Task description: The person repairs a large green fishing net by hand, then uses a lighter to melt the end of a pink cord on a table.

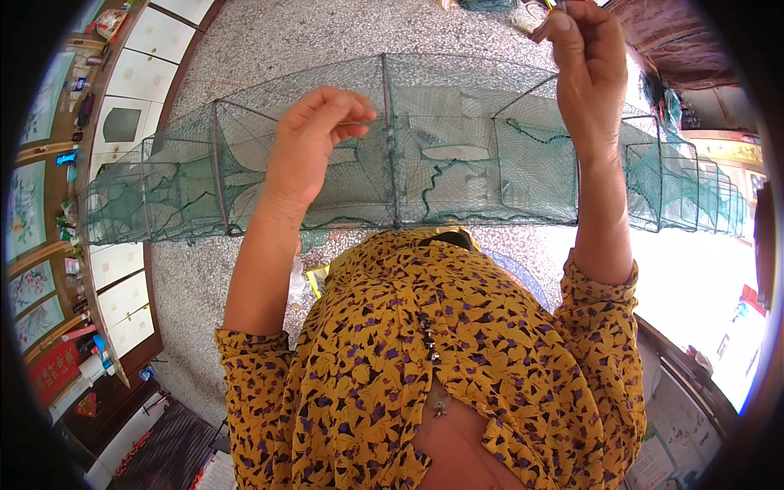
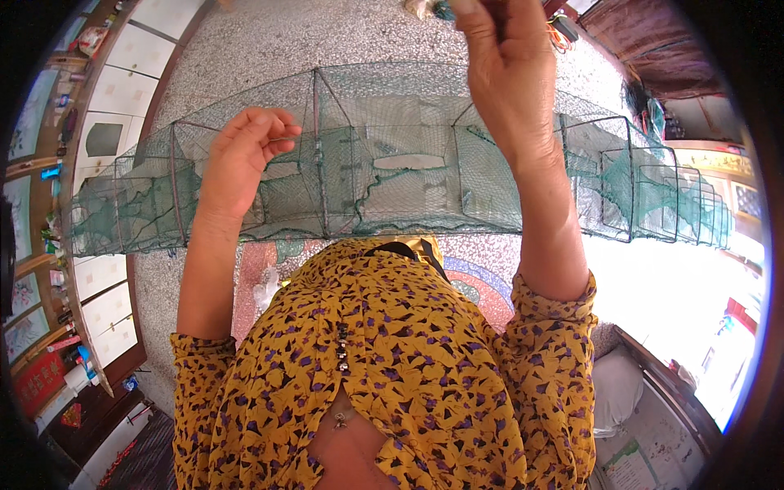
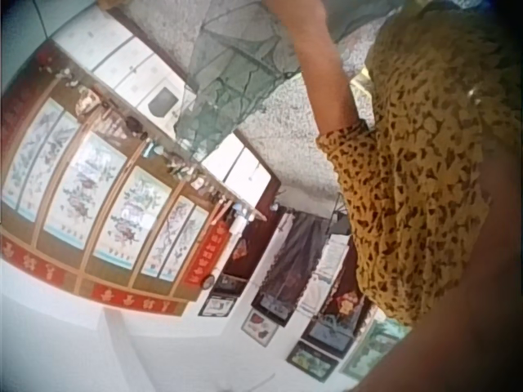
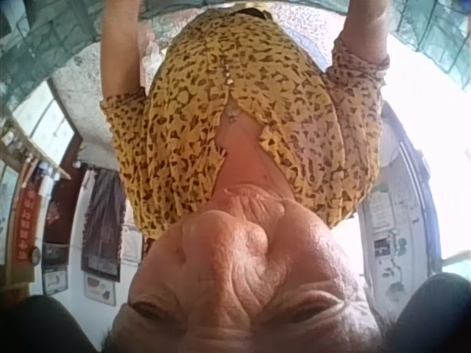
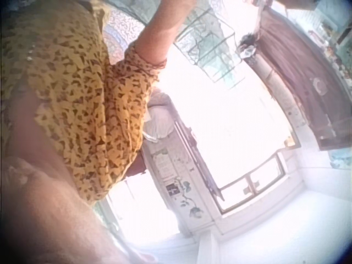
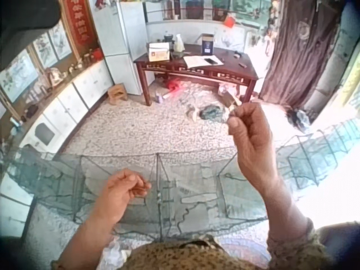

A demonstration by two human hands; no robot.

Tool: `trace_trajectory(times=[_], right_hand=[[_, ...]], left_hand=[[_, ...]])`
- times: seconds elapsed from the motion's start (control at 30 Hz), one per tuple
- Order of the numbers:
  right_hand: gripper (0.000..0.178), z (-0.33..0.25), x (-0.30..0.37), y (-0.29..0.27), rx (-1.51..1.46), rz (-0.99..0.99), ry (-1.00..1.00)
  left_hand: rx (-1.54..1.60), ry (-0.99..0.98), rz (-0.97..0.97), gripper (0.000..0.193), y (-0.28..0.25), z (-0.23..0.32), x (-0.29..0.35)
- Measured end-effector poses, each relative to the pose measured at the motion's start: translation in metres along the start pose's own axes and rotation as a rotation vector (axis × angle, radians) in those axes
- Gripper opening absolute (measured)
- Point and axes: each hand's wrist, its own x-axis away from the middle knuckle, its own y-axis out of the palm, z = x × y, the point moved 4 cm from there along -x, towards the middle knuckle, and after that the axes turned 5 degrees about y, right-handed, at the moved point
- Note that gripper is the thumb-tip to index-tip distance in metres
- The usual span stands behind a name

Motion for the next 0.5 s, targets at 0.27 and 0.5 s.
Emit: trace_trajectory(times=[0.27,0.5], right_hand=[[0.005,0.009,0.049,0.058,0.483,-0.514,-0.041],[0.004,0.033,0.065,0.071,0.433,-0.554,0.05]], left_hand=[[-0.016,-0.031,0.008,0.013,-0.007,-0.005,-0.001],[-0.241,0.055,-0.045,0.013,0.001,-0.01,0.003]])
